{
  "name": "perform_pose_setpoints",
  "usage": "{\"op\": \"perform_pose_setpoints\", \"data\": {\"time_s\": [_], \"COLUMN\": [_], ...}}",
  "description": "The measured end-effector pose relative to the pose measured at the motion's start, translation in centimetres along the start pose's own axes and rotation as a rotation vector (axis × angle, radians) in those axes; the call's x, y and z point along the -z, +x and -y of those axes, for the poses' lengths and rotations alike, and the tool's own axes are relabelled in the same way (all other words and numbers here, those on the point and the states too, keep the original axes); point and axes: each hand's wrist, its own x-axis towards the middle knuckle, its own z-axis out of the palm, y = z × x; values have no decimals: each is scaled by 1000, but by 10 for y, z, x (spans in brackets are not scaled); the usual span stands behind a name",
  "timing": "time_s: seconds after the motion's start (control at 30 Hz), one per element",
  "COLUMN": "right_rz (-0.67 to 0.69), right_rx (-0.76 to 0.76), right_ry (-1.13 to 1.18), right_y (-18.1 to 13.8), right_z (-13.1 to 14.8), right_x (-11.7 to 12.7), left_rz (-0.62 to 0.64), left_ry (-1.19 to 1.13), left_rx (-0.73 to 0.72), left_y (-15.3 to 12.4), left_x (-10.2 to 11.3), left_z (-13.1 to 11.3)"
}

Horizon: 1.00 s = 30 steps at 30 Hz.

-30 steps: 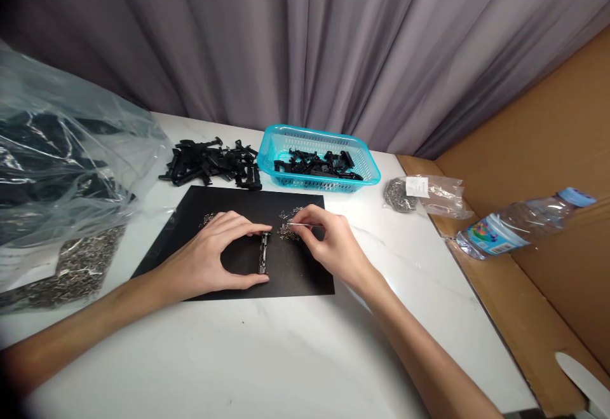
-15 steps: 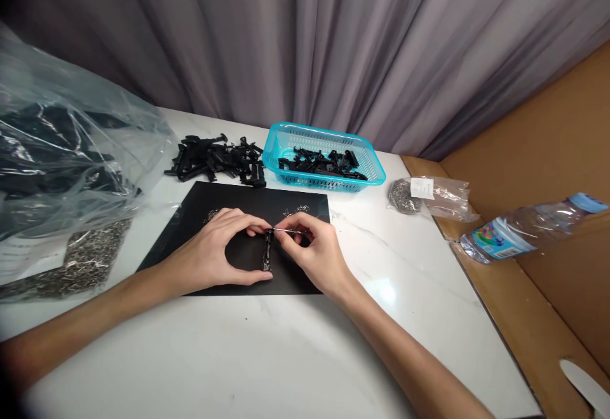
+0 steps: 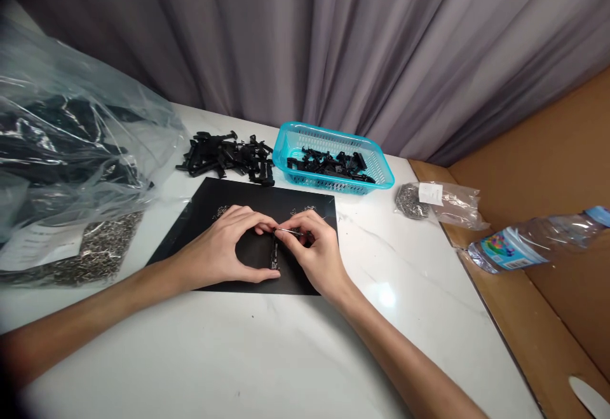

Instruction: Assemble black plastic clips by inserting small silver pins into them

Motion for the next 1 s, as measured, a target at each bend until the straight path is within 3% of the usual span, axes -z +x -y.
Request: {"op": "perform_pose_setpoints", "data": {"time_s": [1.0], "right_rz": [-148], "right_rx": [197], "right_ry": [-436], "right_y": [-12], "right_z": [1], "right_x": [-11], "left_rz": [-44], "left_ry": [5], "left_rx": [-74], "left_y": [1], "left_x": [-5], "left_z": [2]}}
